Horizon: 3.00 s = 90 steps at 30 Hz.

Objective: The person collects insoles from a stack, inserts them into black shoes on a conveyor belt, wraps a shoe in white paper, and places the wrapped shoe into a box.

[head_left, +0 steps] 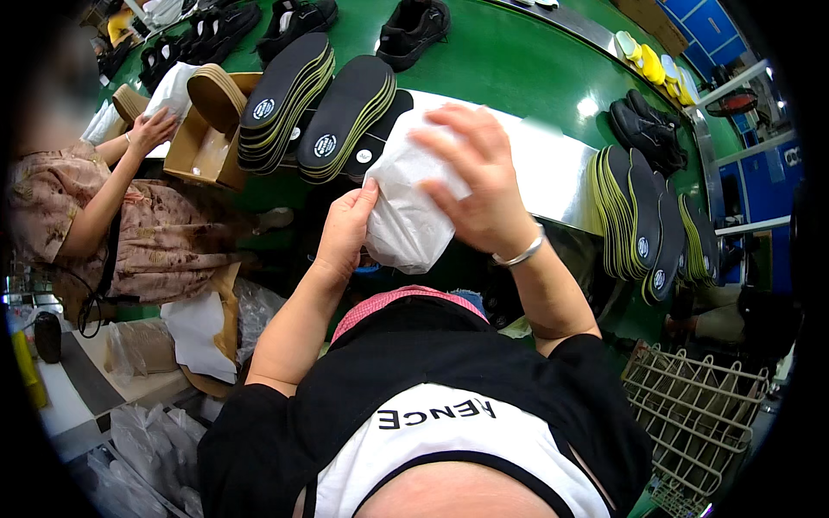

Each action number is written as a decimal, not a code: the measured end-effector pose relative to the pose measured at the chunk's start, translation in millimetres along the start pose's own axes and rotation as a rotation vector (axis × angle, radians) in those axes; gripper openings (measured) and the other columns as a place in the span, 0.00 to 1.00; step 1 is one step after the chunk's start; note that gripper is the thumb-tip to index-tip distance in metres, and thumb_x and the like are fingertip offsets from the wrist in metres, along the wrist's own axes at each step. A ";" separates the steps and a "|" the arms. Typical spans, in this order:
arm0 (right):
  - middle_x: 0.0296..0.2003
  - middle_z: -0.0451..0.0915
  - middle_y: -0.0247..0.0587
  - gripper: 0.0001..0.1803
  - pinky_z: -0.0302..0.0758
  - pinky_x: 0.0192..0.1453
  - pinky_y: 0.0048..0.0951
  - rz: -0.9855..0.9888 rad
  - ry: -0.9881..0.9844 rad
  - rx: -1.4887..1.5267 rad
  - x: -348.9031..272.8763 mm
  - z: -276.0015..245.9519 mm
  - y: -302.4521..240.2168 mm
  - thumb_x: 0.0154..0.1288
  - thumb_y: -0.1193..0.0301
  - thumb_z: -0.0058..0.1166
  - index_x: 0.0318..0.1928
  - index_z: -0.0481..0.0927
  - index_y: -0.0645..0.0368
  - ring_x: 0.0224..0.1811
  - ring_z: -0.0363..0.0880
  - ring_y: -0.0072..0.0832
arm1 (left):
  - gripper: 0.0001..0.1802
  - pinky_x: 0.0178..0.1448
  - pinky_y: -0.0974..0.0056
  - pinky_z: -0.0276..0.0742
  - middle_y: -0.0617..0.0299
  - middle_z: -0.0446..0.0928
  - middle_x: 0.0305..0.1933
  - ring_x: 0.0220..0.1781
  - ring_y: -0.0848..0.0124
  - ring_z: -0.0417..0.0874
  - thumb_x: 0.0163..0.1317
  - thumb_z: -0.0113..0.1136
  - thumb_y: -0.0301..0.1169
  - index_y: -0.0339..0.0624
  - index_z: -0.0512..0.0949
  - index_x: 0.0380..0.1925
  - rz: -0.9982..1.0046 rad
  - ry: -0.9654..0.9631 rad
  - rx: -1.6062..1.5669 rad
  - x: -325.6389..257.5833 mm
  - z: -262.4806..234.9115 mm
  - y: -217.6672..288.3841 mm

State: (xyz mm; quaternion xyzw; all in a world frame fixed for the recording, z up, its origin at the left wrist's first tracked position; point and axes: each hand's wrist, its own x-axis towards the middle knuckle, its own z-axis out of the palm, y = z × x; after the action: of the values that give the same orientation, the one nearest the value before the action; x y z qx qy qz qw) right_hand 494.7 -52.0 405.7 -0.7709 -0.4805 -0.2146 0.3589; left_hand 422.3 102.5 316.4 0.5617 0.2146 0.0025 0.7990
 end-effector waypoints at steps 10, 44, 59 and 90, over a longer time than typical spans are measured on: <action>0.11 0.72 0.40 0.28 0.67 0.19 0.34 0.224 -0.553 -0.204 -10.9 33.3 42.9 0.59 0.49 0.32 0.14 0.75 0.52 0.16 0.72 0.39 | 0.33 0.39 0.78 0.64 0.65 0.71 0.34 0.35 0.83 0.67 0.56 0.52 0.43 0.30 0.58 0.53 0.213 -0.262 0.208 -11.1 17.0 12.3; 0.45 0.71 0.52 0.37 0.69 0.52 0.35 1.088 0.032 2.361 -26.4 42.1 127.9 0.56 0.46 0.40 0.52 0.59 0.68 0.46 0.72 0.36 | 0.24 0.53 0.57 0.67 0.59 0.68 0.50 0.50 0.64 0.70 0.61 0.36 0.46 0.43 0.61 0.52 -0.264 -0.112 -0.640 15.1 59.9 31.1; 0.50 0.65 0.50 0.34 0.62 0.53 0.41 1.151 0.148 1.787 0.1 40.5 60.0 0.60 0.48 0.34 0.54 0.57 0.67 0.52 0.65 0.36 | 0.24 0.52 0.62 0.67 0.58 0.68 0.49 0.50 0.66 0.70 0.61 0.40 0.44 0.39 0.62 0.50 0.015 -0.157 -0.615 23.6 32.5 58.0; 0.46 0.69 0.42 0.23 0.65 0.49 0.38 1.218 -0.137 1.610 43.2 141.6 -47.8 0.62 0.53 0.34 0.51 0.62 0.54 0.48 0.68 0.32 | 0.19 0.56 0.57 0.63 0.57 0.67 0.52 0.54 0.63 0.67 0.58 0.46 0.32 0.40 0.64 0.50 0.234 -0.067 -1.145 -51.0 -190.8 44.9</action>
State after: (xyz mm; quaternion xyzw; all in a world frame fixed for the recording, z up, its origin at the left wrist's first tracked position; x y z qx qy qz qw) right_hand 469.2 94.3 359.3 -0.4244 -0.0269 0.4376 0.7922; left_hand 320.7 277.6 321.3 0.0603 0.0901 0.1885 0.9761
